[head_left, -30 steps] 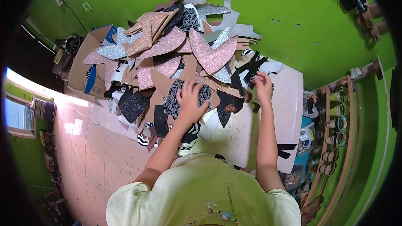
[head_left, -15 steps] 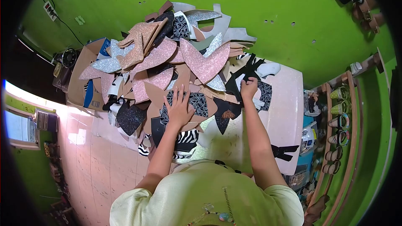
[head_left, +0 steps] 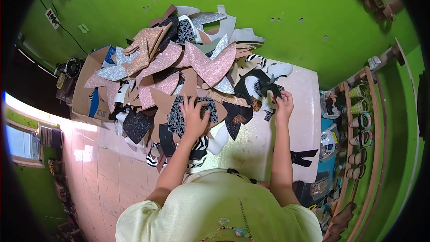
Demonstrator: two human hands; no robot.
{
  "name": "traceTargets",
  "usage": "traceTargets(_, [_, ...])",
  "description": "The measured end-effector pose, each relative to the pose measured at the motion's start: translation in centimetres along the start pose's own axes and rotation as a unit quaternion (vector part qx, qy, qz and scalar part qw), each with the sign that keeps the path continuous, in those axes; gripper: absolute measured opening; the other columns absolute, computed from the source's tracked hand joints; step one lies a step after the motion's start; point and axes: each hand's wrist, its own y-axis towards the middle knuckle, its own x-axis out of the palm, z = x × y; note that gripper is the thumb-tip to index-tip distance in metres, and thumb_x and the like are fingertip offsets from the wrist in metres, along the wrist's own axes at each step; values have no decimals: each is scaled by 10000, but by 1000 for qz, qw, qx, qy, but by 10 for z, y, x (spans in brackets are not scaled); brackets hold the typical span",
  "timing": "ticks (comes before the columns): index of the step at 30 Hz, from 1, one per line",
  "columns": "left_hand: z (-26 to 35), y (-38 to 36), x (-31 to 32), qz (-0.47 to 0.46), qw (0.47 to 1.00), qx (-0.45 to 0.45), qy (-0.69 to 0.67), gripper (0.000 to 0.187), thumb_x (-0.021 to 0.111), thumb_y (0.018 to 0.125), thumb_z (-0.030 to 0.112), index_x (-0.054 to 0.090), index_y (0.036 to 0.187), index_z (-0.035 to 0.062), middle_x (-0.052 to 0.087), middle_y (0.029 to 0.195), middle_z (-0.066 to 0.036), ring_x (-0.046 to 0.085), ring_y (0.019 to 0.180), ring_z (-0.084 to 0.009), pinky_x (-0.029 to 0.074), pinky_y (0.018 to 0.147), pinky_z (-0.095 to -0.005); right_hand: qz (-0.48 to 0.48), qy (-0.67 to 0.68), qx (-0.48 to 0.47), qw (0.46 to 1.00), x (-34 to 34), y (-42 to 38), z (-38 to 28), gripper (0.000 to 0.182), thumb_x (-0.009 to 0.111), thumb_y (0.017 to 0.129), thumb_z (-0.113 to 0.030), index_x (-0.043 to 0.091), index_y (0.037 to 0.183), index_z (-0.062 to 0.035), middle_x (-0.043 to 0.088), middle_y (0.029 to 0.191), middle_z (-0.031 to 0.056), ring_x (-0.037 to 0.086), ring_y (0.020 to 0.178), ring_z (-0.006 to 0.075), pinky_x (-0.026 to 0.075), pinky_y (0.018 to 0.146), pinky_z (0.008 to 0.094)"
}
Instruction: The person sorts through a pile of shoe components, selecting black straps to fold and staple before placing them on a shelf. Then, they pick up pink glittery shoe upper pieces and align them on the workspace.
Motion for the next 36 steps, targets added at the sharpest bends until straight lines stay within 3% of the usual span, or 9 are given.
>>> traceTargets(2, [15, -6, -1, 36, 992, 87, -81, 221, 591, 764, 141, 586, 958, 36, 510, 1106, -149, 435, 1104, -330, 327, 943, -416, -22, 30, 1, 999, -7, -21, -7, 280, 450, 761, 113, 423, 1023, 19, 525, 954, 133, 597, 877, 223, 458, 799, 279])
traceTargets(5, [35, -24, 10, -182, 937, -4, -297, 223, 501, 865, 189, 592, 983, 23, 579, 1002, -115, 541, 953, -229, 396, 859, -322, -99, 141, 87, 981, -10, -55, -20, 332, 457, 767, 113, 390, 1073, 2, 491, 1010, 136, 598, 869, 252, 479, 819, 310])
traceTargets(8, [33, -44, 42, -302, 853, -66, -421, 348, 416, 925, 284, 537, 1101, 9, 575, 1077, -92, 546, 989, -194, 410, 850, -303, -139, 124, 100, 977, -9, -87, -22, 322, 539, 732, 92, 445, 1022, -11, 499, 959, 78, 565, 855, 167, 474, 802, 278])
traceTargets(10, [54, -48, 35, -318, 650, -231, -650, 386, 406, 932, 323, 514, 1103, -6, 591, 1015, -112, 573, 897, -190, 449, 800, -299, -181, 63, 112, 975, -12, -104, -24, 319, 570, 717, 92, 468, 998, -20, 511, 920, 49, 542, 835, 131, 444, 783, 243])
traceTargets(12, [72, -50, 27, -269, 618, -257, -693, 331, 423, 934, 286, 503, 1094, 8, 603, 922, -73, 579, 822, -128, 470, 726, -266, -252, -9, 149, 956, -12, -118, -29, 310, 607, 707, 88, 493, 972, -25, 529, 873, 10, 518, 816, 89, 416, 765, 205])
traceTargets(15, [78, -47, 26, -235, 742, -153, -609, 212, 476, 915, 173, 543, 1030, 7, 591, 839, -16, 558, 756, -65, 459, 690, -210, -287, -60, 160, 942, -21, -132, -26, 318, 632, 707, 63, 495, 979, -30, 532, 876, 6, 513, 812, 70, 419, 757, 204])
traceTargets(22, [103, -57, 30, -316, 853, -53, -412, 182, 509, 891, 146, 556, 966, -13, 577, 821, -10, 522, 719, -76, 442, 669, -237, -260, -63, 194, 944, -55, -140, -48, 302, 584, 801, -56, 485, 1084, -17, 552, 964, 43, 542, 891, 102, 425, 787, 230])
traceTargets(27, [141, -75, 39, -421, 827, 72, -366, 241, 540, 863, 179, 565, 989, -24, 614, 835, -95, 536, 757, -153, 434, 715, -289, -177, -25, 304, 936, -91, -134, -59, 290, 553, 865, -175, 488, 1095, -11, 597, 925, 56, 580, 873, 145, 447, 755, 246])
traceTargets(36, [167, -101, 75, -478, 807, 66, -340, 237, 590, 842, 179, 578, 998, 1, 595, 809, -28, 507, 740, -86, 429, 688, -253, 4, -39, 179, 983, -142, -137, -79, 162, 612, 785, -51, 508, 907, -25, 587, 813, 40, 565, 688, 106, 442, 564, 220])
